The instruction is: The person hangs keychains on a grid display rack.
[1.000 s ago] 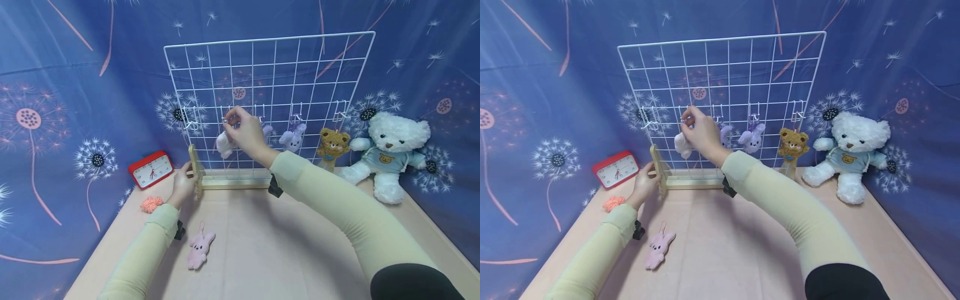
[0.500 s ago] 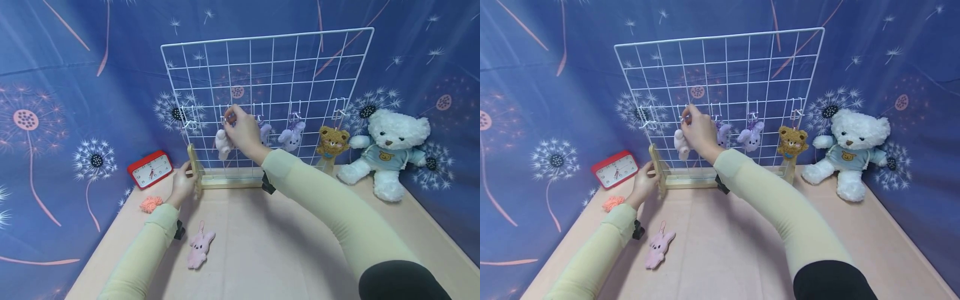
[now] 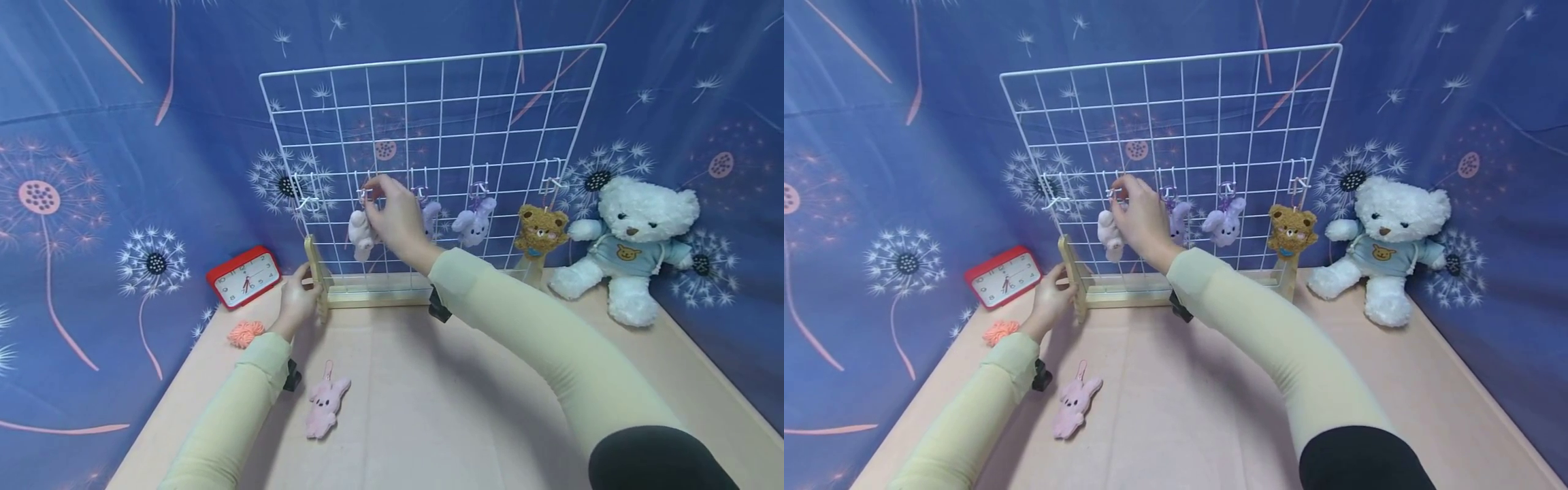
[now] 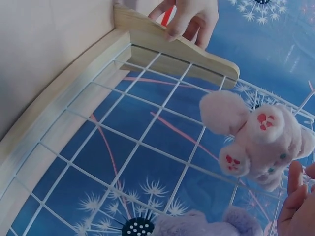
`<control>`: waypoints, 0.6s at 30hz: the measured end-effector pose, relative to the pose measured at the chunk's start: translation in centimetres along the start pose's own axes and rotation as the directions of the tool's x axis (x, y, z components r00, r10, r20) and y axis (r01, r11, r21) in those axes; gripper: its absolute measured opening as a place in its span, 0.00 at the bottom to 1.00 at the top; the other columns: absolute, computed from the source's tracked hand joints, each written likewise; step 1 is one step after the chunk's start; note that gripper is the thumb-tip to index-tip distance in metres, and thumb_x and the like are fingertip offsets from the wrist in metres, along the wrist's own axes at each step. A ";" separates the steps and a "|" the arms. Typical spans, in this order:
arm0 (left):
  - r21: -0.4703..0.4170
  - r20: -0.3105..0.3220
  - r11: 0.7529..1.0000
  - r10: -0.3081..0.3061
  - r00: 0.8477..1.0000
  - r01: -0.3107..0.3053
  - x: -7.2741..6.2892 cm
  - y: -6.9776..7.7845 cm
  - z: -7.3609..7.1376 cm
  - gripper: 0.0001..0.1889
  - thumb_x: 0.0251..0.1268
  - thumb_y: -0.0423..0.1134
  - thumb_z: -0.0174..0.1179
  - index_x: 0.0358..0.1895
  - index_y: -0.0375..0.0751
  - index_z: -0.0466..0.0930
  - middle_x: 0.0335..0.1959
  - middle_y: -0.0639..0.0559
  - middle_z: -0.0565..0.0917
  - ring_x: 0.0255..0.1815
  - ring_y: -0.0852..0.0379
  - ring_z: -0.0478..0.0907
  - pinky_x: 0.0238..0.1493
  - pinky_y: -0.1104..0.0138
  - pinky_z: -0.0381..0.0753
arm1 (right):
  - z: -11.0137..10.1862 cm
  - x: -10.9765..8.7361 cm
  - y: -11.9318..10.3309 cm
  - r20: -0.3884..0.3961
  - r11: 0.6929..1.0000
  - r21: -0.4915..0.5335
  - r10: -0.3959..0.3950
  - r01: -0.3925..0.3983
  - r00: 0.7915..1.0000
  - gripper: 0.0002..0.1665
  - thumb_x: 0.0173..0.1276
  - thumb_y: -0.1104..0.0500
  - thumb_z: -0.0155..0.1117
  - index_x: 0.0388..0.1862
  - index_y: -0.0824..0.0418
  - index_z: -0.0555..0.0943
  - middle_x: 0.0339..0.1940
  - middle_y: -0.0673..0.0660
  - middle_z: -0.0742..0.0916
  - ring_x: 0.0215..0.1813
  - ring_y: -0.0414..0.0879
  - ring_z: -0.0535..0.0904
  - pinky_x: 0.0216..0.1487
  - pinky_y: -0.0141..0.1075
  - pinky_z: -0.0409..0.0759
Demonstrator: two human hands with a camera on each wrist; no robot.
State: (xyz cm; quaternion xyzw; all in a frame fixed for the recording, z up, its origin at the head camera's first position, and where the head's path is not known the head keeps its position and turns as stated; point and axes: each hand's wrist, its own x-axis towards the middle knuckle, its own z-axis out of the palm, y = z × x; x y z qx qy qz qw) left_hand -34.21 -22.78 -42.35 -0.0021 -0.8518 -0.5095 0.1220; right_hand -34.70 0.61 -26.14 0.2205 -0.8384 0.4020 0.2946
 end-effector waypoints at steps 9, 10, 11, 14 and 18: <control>-0.004 0.004 1.000 -0.016 1.000 0.016 -0.2 0.1 -0.1 0.34 0.70 0.26 0.54 0.79 0.38 0.59 0.70 0.34 0.71 0.64 0.34 0.75 0.63 0.49 0.81 | 0.3 -1.7 0.0 0.049 0.991 0.132 -0.017 0.010 0.999 0.10 0.71 0.68 0.62 0.49 0.63 0.79 0.40 0.55 0.82 0.35 0.45 0.79 0.37 0.31 0.82; -0.002 0.003 1.000 -0.016 1.000 0.016 -0.3 0.1 -0.1 0.35 0.70 0.26 0.54 0.79 0.38 0.59 0.70 0.34 0.71 0.64 0.33 0.76 0.63 0.49 0.81 | 0.4 -2.0 -0.1 0.055 0.990 0.139 -0.024 0.016 0.998 0.09 0.70 0.68 0.62 0.49 0.63 0.79 0.39 0.55 0.83 0.35 0.45 0.79 0.38 0.31 0.82; -0.001 0.003 1.000 -0.016 1.000 0.016 -0.3 0.0 0.0 0.35 0.70 0.26 0.54 0.79 0.39 0.59 0.70 0.34 0.71 0.64 0.33 0.76 0.63 0.48 0.81 | 0.5 -2.2 -0.1 0.060 0.989 0.146 -0.029 0.020 0.998 0.09 0.70 0.69 0.62 0.48 0.64 0.79 0.39 0.55 0.83 0.36 0.45 0.80 0.39 0.30 0.82; 0.005 0.004 1.000 -0.016 1.000 0.016 -0.2 0.0 0.0 0.34 0.70 0.26 0.54 0.79 0.39 0.59 0.70 0.34 0.72 0.63 0.33 0.76 0.62 0.48 0.81 | 0.8 -3.0 -0.1 0.068 0.984 0.176 -0.048 0.035 0.997 0.08 0.70 0.70 0.61 0.47 0.64 0.79 0.40 0.56 0.84 0.38 0.45 0.81 0.41 0.30 0.83; 0.006 0.002 1.000 -0.013 1.000 0.013 -0.1 0.2 0.1 0.34 0.71 0.26 0.54 0.79 0.39 0.60 0.69 0.34 0.72 0.63 0.34 0.76 0.63 0.49 0.81 | 1.4 -4.6 0.1 0.078 0.972 0.228 -0.075 0.056 0.994 0.10 0.67 0.72 0.61 0.46 0.65 0.79 0.40 0.57 0.83 0.40 0.47 0.81 0.44 0.35 0.84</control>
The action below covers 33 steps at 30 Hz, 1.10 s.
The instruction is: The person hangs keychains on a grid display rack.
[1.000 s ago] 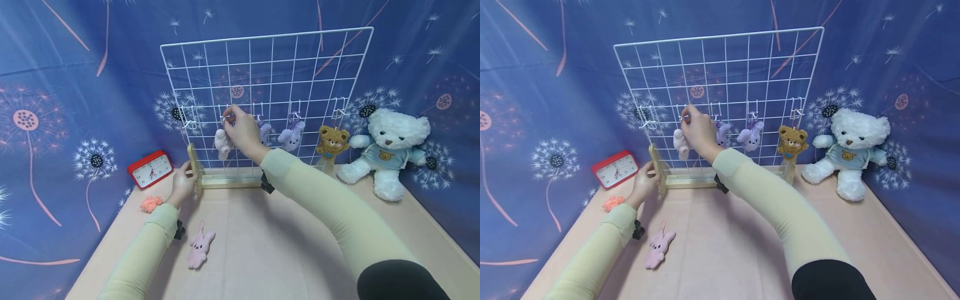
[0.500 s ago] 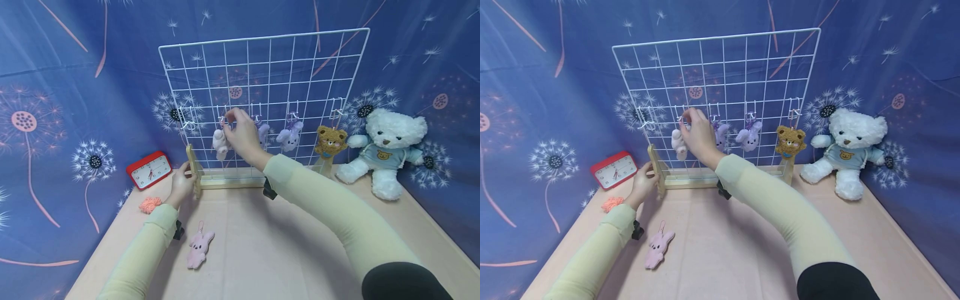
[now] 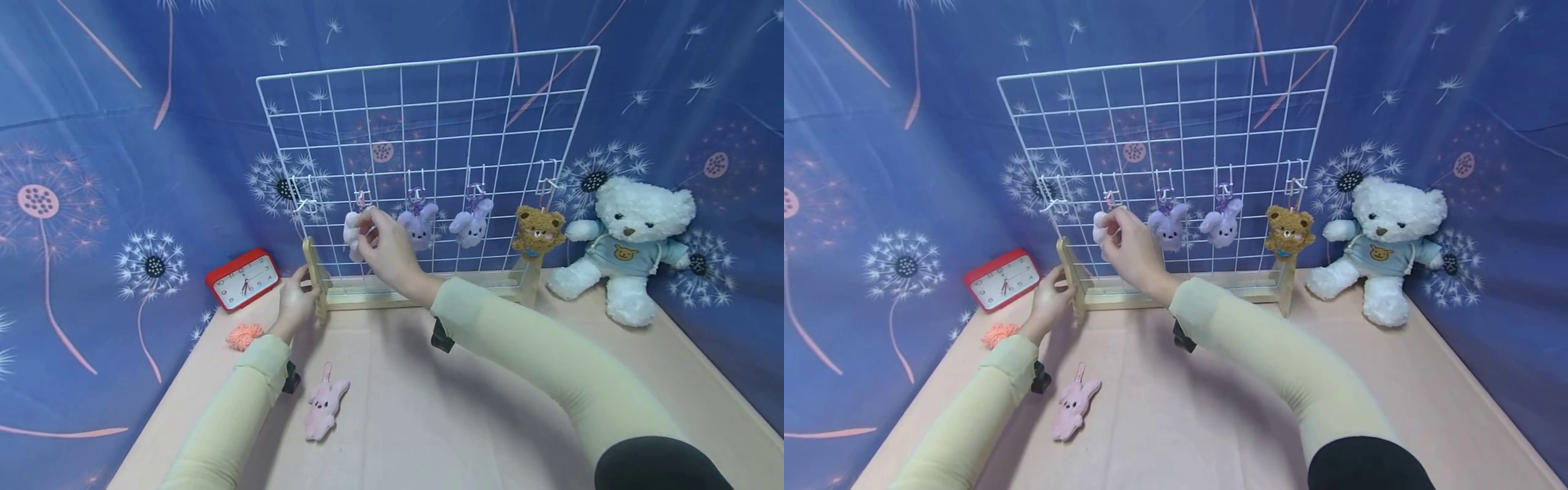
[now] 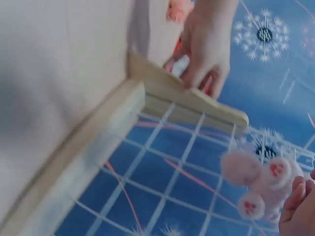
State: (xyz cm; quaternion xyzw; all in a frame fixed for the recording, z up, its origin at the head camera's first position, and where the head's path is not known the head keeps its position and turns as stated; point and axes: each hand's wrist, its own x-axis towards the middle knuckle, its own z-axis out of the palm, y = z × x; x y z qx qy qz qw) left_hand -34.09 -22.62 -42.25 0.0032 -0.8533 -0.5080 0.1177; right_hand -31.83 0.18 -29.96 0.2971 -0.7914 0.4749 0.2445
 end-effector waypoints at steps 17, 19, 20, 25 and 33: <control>0.027 -0.005 1.000 0.008 1.000 -0.008 -0.1 0.2 -0.1 0.32 0.71 0.27 0.55 0.78 0.37 0.61 0.68 0.33 0.73 0.63 0.33 0.76 0.62 0.48 0.81 | 6.3 -9.3 3.5 0.520 0.973 0.071 0.152 -0.220 0.841 0.13 0.65 0.68 0.72 0.48 0.68 0.83 0.35 0.53 0.85 0.35 0.38 0.78 0.40 0.27 0.81; 0.029 -0.009 1.000 0.012 1.000 -0.012 0.0 0.2 -0.1 0.32 0.72 0.27 0.54 0.78 0.37 0.61 0.69 0.33 0.73 0.63 0.33 0.76 0.62 0.48 0.81 | 7.0 -10.1 3.6 0.546 0.967 0.064 0.172 -0.246 0.820 0.13 0.64 0.67 0.73 0.47 0.68 0.83 0.34 0.51 0.84 0.33 0.39 0.78 0.38 0.27 0.81; 0.029 -0.010 0.999 0.013 1.000 -0.012 0.0 0.1 -0.1 0.32 0.72 0.27 0.54 0.78 0.38 0.61 0.69 0.34 0.73 0.63 0.33 0.76 0.62 0.48 0.81 | 7.4 -10.5 3.6 0.555 0.964 0.059 0.184 -0.258 0.812 0.13 0.64 0.67 0.73 0.46 0.68 0.83 0.33 0.50 0.83 0.33 0.39 0.78 0.37 0.27 0.80; 0.034 -0.014 0.999 0.012 1.000 -0.011 0.1 0.1 -0.1 0.32 0.72 0.27 0.55 0.78 0.38 0.62 0.69 0.34 0.73 0.63 0.34 0.77 0.62 0.47 0.81 | 9.1 -12.0 3.5 0.566 0.955 0.012 0.238 -0.296 0.790 0.11 0.63 0.65 0.75 0.44 0.65 0.84 0.29 0.46 0.81 0.32 0.38 0.77 0.36 0.25 0.78; 0.036 -0.014 0.999 0.001 1.000 0.000 0.2 0.1 -0.1 0.32 0.71 0.28 0.56 0.77 0.40 0.63 0.68 0.35 0.74 0.61 0.34 0.77 0.61 0.48 0.81 | 10.6 -13.1 3.8 0.531 0.945 -0.061 0.303 -0.321 0.791 0.07 0.61 0.66 0.75 0.37 0.62 0.84 0.26 0.45 0.82 0.30 0.34 0.75 0.36 0.25 0.78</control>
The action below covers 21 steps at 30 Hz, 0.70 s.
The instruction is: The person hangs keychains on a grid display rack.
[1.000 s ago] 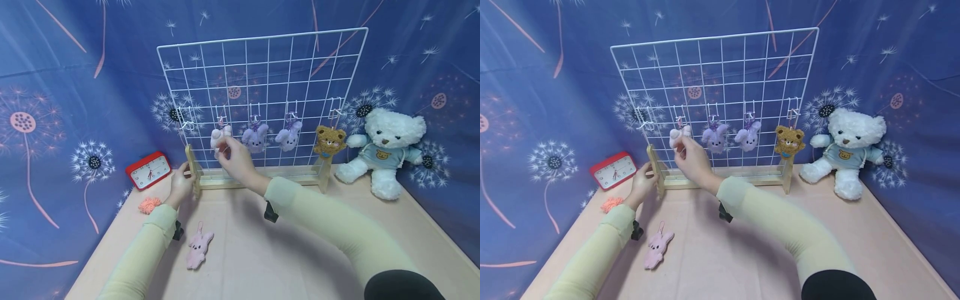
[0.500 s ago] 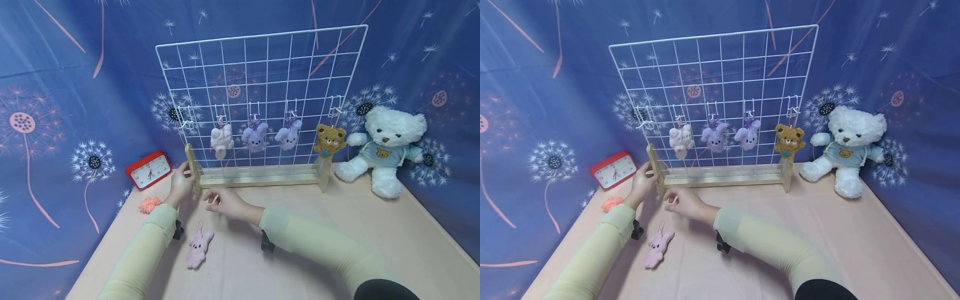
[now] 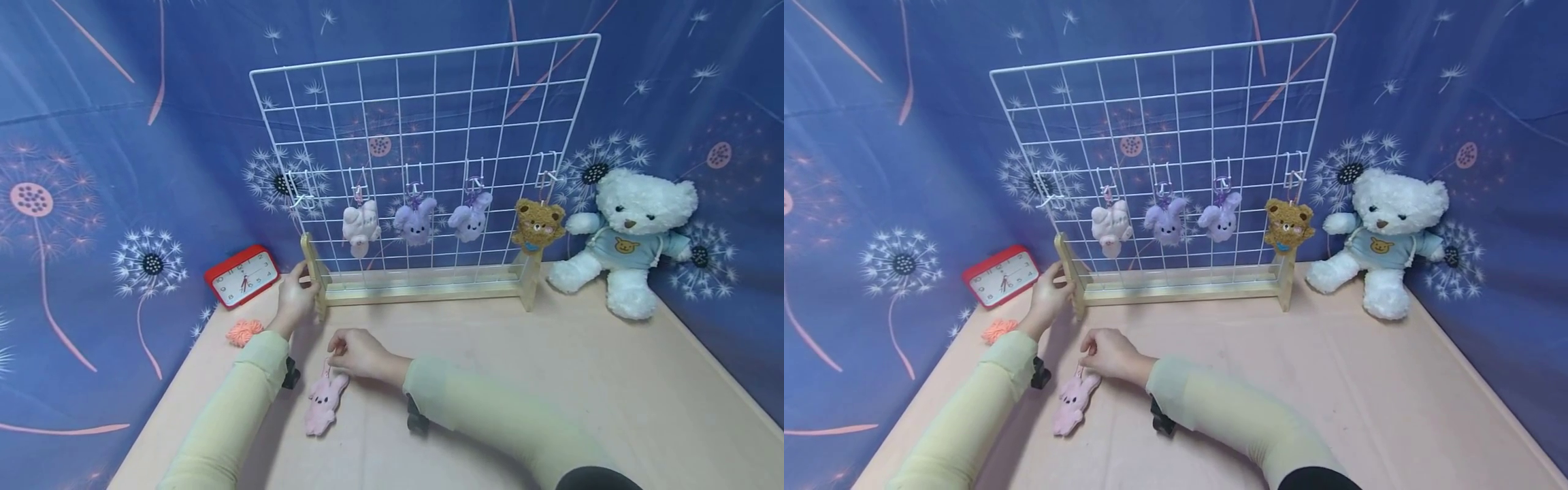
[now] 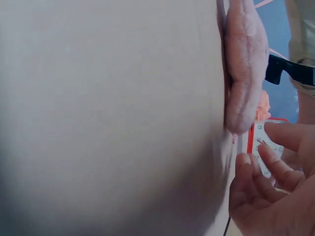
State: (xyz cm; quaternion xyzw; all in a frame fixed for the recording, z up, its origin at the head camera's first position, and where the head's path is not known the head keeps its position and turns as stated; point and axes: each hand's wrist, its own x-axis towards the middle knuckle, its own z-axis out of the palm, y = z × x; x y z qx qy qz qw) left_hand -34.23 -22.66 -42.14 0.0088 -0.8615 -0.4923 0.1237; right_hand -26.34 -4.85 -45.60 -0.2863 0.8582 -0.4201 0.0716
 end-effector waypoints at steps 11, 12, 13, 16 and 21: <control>-0.004 0.005 1.000 -0.003 1.000 0.003 0.0 -0.1 0.0 0.33 0.71 0.27 0.55 0.78 0.39 0.61 0.69 0.35 0.73 0.62 0.34 0.77 0.61 0.48 0.81 | 1.2 0.5 0.1 -0.058 0.980 -0.142 0.135 -0.142 0.989 0.09 0.59 0.58 0.77 0.36 0.57 0.85 0.27 0.44 0.78 0.30 0.37 0.72 0.33 0.28 0.73; -0.005 0.005 1.000 -0.006 1.000 0.006 0.0 -0.1 0.1 0.33 0.71 0.27 0.56 0.78 0.40 0.61 0.69 0.35 0.73 0.62 0.34 0.77 0.61 0.48 0.81 | 1.3 0.5 0.0 -0.063 0.972 -0.167 0.155 -0.163 0.986 0.09 0.59 0.57 0.77 0.36 0.55 0.85 0.28 0.44 0.78 0.31 0.37 0.73 0.32 0.29 0.74; -0.005 0.003 1.000 -0.009 1.000 0.009 0.0 -0.1 0.0 0.33 0.71 0.27 0.56 0.78 0.40 0.61 0.69 0.36 0.73 0.62 0.35 0.77 0.61 0.49 0.82 | 1.4 0.5 -0.2 -0.068 0.964 -0.193 0.172 -0.182 0.983 0.09 0.59 0.55 0.77 0.35 0.54 0.85 0.29 0.44 0.79 0.32 0.37 0.74 0.32 0.30 0.74; -0.007 0.007 1.000 -0.003 1.000 0.003 0.0 -0.2 0.0 0.33 0.71 0.27 0.55 0.78 0.39 0.61 0.69 0.35 0.73 0.63 0.34 0.77 0.62 0.48 0.81 | 1.7 0.5 -0.5 -0.092 0.938 -0.255 0.217 -0.234 0.972 0.08 0.58 0.53 0.77 0.32 0.49 0.84 0.32 0.44 0.79 0.33 0.40 0.75 0.30 0.34 0.76; -0.013 0.006 1.000 0.009 1.000 -0.009 0.1 -0.2 0.0 0.32 0.71 0.26 0.54 0.78 0.38 0.62 0.68 0.33 0.73 0.62 0.32 0.76 0.62 0.47 0.81 | 2.0 0.3 -1.0 -0.126 0.924 -0.263 0.251 -0.276 0.960 0.11 0.56 0.52 0.78 0.26 0.46 0.80 0.31 0.44 0.78 0.31 0.42 0.75 0.28 0.39 0.76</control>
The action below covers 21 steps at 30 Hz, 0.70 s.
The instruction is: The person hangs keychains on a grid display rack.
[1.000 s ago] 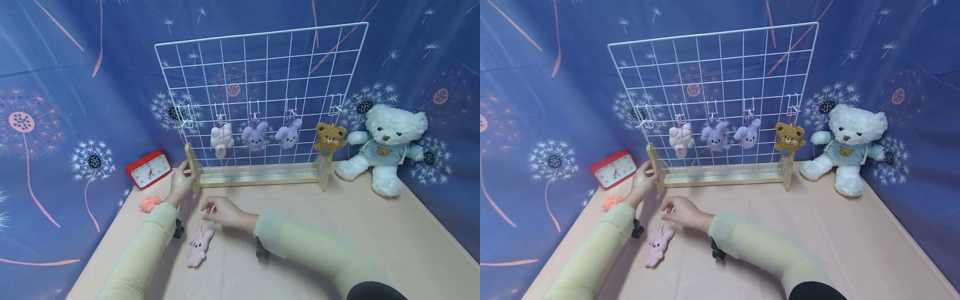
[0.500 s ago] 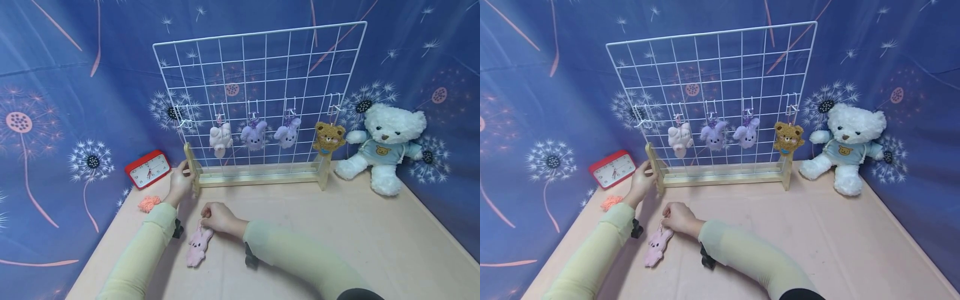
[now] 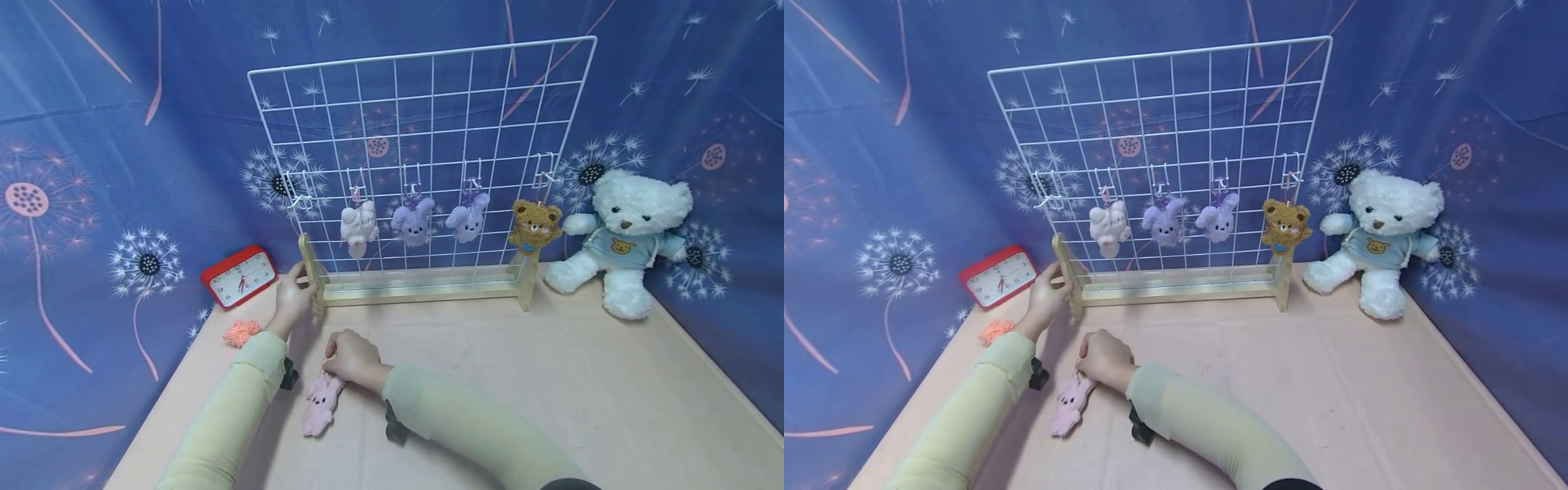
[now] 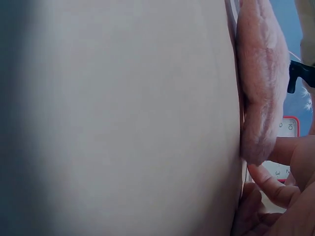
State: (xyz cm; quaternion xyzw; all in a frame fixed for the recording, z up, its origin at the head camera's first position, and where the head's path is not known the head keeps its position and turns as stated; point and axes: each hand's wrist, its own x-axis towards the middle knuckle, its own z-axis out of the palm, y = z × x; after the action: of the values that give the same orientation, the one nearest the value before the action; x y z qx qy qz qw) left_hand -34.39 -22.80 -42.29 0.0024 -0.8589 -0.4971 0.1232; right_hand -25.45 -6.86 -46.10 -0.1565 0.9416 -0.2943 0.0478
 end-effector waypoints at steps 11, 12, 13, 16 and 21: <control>-0.006 0.005 1.000 -0.008 1.000 0.008 -0.1 0.1 0.0 0.33 0.71 0.26 0.55 0.78 0.38 0.61 0.69 0.33 0.73 0.63 0.33 0.76 0.62 0.47 0.80 | 0.2 0.4 0.4 0.011 1.000 0.020 -0.017 0.017 1.000 0.11 0.59 0.52 0.78 0.23 0.45 0.82 0.27 0.40 0.80 0.31 0.38 0.75 0.27 0.36 0.75; -0.005 0.005 1.000 -0.007 1.000 0.007 -0.1 0.0 0.0 0.33 0.71 0.26 0.55 0.78 0.38 0.61 0.68 0.33 0.73 0.62 0.33 0.76 0.62 0.47 0.80 | 0.2 0.5 0.4 0.011 1.000 0.025 -0.018 0.018 1.000 0.11 0.59 0.53 0.78 0.23 0.45 0.83 0.26 0.40 0.80 0.30 0.38 0.75 0.27 0.36 0.74; -0.006 0.004 1.000 -0.006 1.000 0.006 -0.1 0.0 -0.1 0.32 0.71 0.26 0.55 0.78 0.38 0.61 0.68 0.33 0.73 0.62 0.33 0.76 0.62 0.47 0.81 | 0.2 0.5 0.4 0.014 0.999 0.028 -0.017 0.017 1.000 0.11 0.59 0.53 0.78 0.23 0.45 0.83 0.25 0.39 0.80 0.30 0.38 0.75 0.27 0.35 0.74; -0.007 0.004 1.000 -0.009 1.000 0.009 -0.2 0.0 -0.1 0.33 0.71 0.26 0.55 0.78 0.39 0.61 0.68 0.34 0.73 0.62 0.33 0.77 0.62 0.47 0.81 | 0.2 0.6 0.5 0.016 1.000 0.023 -0.013 0.012 1.000 0.11 0.59 0.53 0.78 0.23 0.46 0.83 0.25 0.40 0.80 0.30 0.39 0.76 0.27 0.36 0.75; -0.002 0.000 1.000 0.002 1.000 -0.002 -0.2 0.0 -0.1 0.32 0.71 0.26 0.55 0.77 0.38 0.62 0.68 0.33 0.73 0.62 0.33 0.77 0.62 0.46 0.81 | 0.1 0.8 0.4 0.021 1.000 0.024 0.001 -0.001 1.000 0.13 0.59 0.53 0.78 0.21 0.46 0.82 0.25 0.40 0.81 0.30 0.39 0.76 0.27 0.36 0.75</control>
State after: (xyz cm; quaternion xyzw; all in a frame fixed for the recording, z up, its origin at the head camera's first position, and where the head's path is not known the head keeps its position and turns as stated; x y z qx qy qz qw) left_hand -34.19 -22.83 -42.26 0.0014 -0.8584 -0.4979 0.1236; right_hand -26.30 -6.85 -46.41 -0.1583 0.9375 -0.3040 0.0595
